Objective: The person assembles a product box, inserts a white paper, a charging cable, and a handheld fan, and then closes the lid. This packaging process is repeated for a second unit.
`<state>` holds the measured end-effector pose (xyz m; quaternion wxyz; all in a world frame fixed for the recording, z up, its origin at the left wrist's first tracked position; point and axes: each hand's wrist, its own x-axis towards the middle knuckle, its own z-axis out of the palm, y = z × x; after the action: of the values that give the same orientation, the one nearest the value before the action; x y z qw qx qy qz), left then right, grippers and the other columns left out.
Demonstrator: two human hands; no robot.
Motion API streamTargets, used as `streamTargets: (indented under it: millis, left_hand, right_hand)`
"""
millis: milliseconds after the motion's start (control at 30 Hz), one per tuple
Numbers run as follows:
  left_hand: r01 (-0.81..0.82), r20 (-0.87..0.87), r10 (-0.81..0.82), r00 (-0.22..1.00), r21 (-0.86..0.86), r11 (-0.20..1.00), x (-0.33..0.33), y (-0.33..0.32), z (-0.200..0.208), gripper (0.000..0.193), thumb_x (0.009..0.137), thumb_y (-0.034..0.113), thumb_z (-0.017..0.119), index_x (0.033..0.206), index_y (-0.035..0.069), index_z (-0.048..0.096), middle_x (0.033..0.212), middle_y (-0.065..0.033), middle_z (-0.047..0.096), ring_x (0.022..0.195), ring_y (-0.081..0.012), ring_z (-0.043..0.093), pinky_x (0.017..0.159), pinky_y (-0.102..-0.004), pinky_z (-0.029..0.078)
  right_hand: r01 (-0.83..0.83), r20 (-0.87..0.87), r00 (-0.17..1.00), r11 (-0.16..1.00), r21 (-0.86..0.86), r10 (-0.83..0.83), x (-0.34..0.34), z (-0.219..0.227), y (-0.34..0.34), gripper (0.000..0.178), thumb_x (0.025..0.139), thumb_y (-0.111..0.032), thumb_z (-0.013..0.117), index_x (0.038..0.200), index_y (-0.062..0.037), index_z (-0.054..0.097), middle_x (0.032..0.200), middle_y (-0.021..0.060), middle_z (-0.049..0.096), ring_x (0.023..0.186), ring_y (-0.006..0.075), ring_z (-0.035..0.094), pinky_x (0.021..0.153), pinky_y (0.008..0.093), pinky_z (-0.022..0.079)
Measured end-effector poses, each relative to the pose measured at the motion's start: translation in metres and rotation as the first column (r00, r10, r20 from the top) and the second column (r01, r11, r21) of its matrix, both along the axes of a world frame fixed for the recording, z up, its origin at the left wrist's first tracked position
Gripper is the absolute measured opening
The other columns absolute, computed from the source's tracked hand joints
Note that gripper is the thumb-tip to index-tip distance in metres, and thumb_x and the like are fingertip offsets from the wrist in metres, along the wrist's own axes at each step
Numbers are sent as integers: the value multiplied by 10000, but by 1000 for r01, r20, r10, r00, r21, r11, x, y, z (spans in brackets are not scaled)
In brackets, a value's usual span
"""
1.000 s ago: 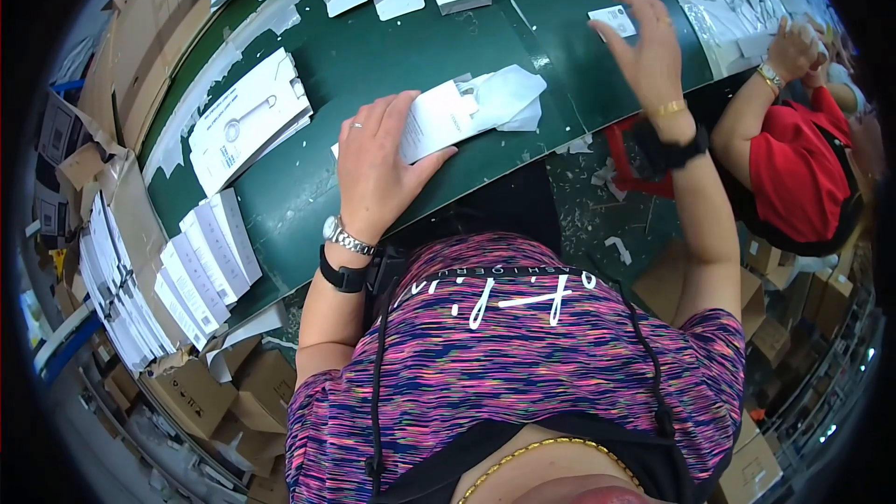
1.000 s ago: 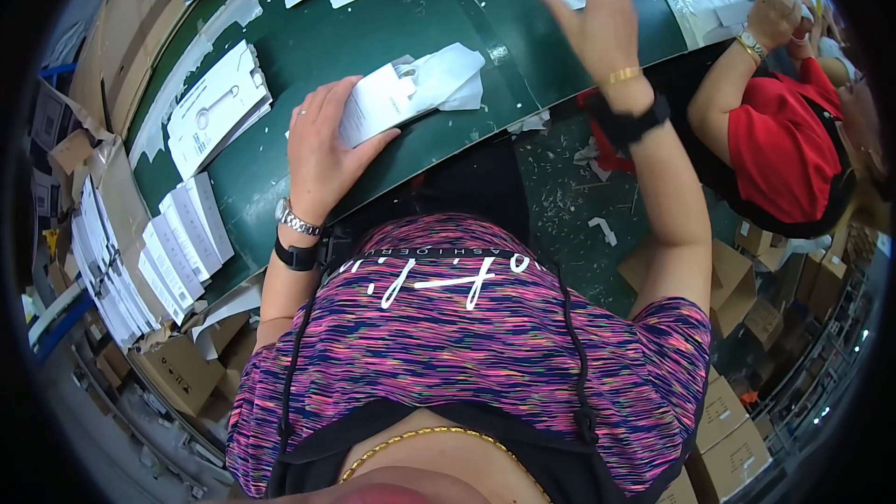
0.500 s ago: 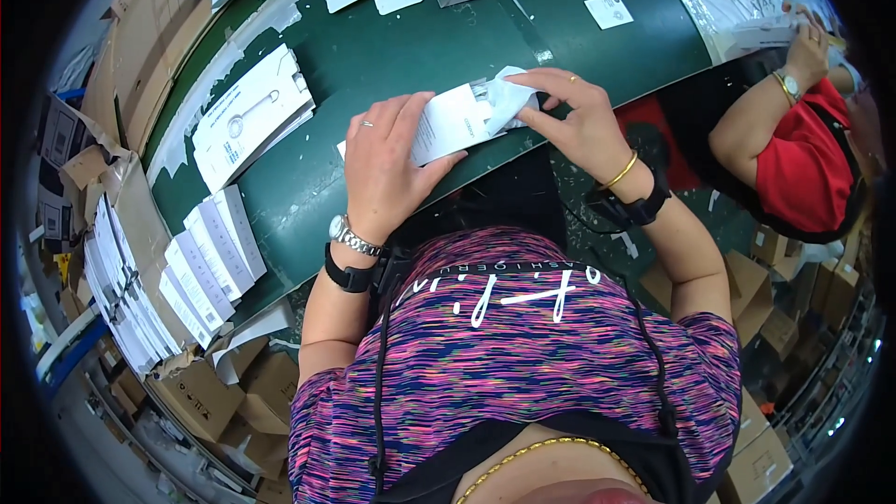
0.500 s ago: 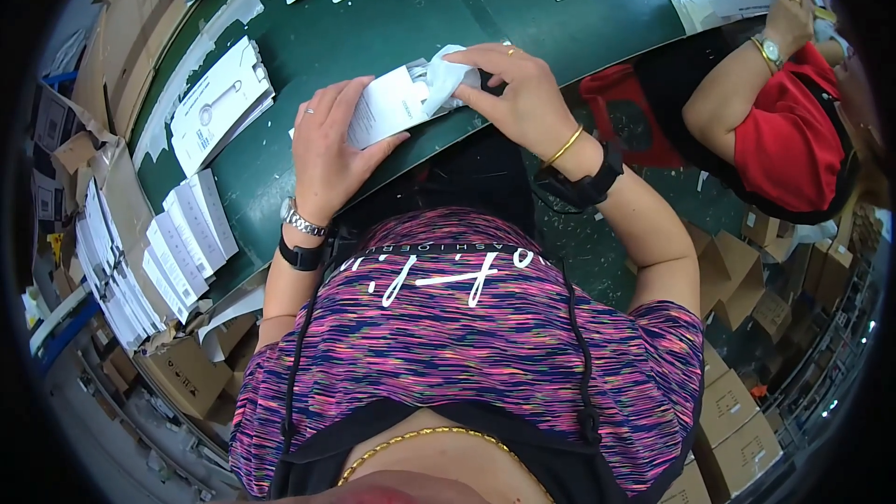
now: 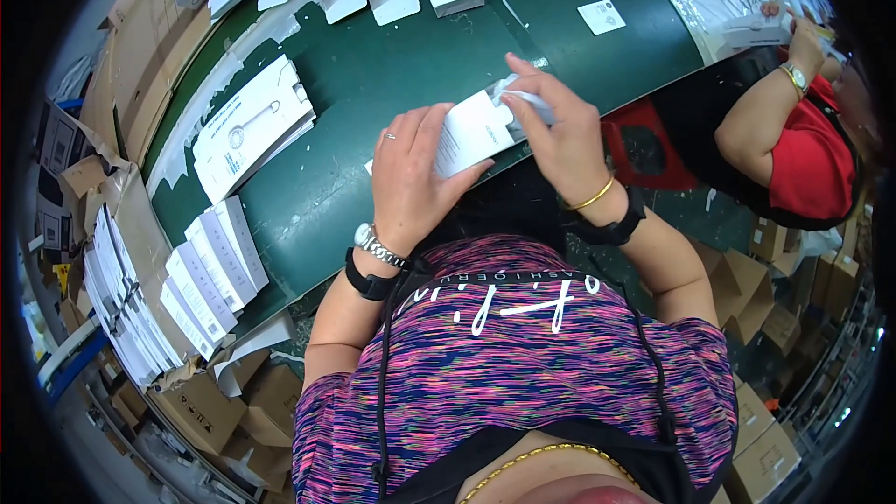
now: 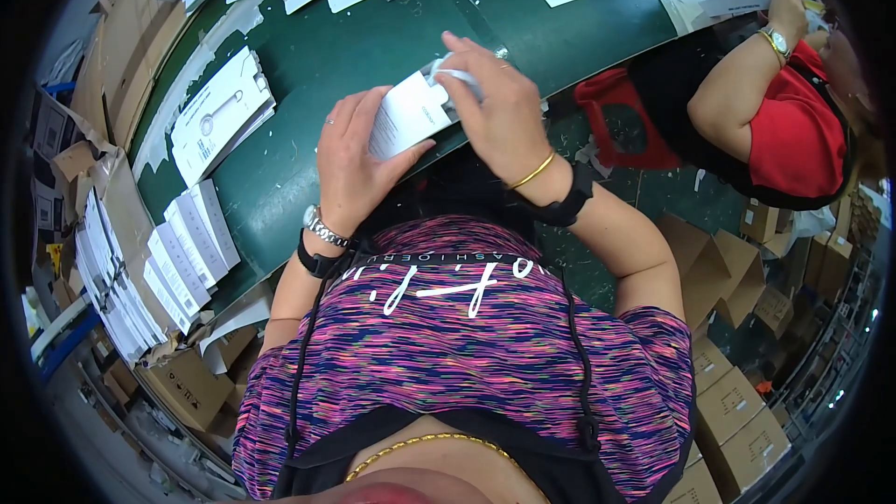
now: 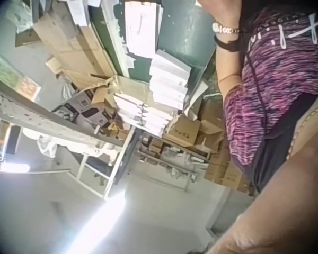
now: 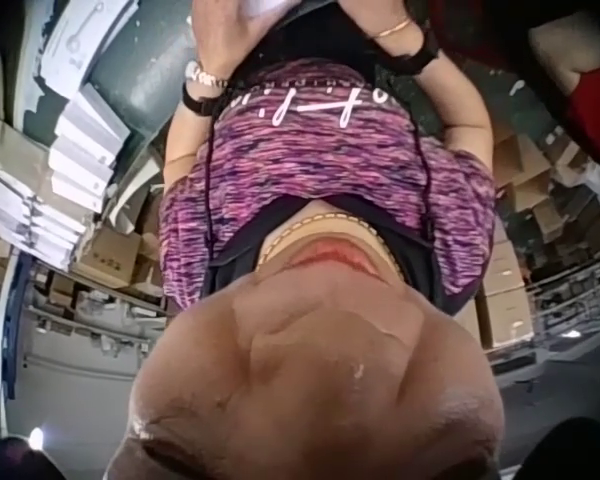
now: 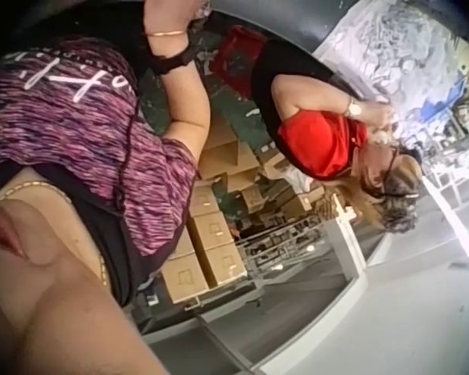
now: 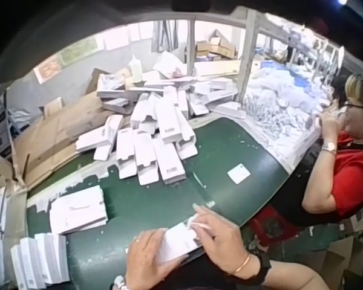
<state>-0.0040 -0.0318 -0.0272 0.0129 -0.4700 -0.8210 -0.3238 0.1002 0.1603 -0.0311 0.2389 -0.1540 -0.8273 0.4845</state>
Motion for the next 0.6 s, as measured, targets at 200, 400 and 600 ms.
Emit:
streamTargets:
  millis: [200, 400, 600]
  left_hand:
    - [-72, 7, 72, 997, 92, 993, -3, -5, -4, 735, 709, 335, 937, 1308, 44, 625, 1194, -132, 686, 1080, -341, 649, 916, -461, 496]
    - [-70, -29, 74, 997, 114, 991, -1, -5, -6, 737, 706, 326, 941, 1308, 39, 627, 1187, -139, 684, 1076, -344, 654, 907, -464, 505]
    - [-86, -25, 90, 996, 148, 985, -2, -1, -12, 748, 696, 306, 947, 1315, 35, 628, 1171, -141, 682, 1057, -353, 653, 902, -471, 512]
  right_hand:
    - [-1, -125, 992, 1000, -7, 0, -2, 13, -2, 126, 946, -49, 745, 1059, 7, 745, 1287, 185, 739, 1107, 287, 723, 916, 304, 560]
    - [29, 18, 999, 969, 244, -35, 7, 21, 4, 112, 938, -42, 748, 1039, 5, 754, 1144, 139, 778, 1138, 208, 724, 908, 311, 558]
    - [-10, 110, 994, 998, -63, 17, 1, 23, -10, 158, 936, -30, 745, 1091, -5, 733, 1080, 100, 792, 1067, 148, 735, 896, 314, 558]
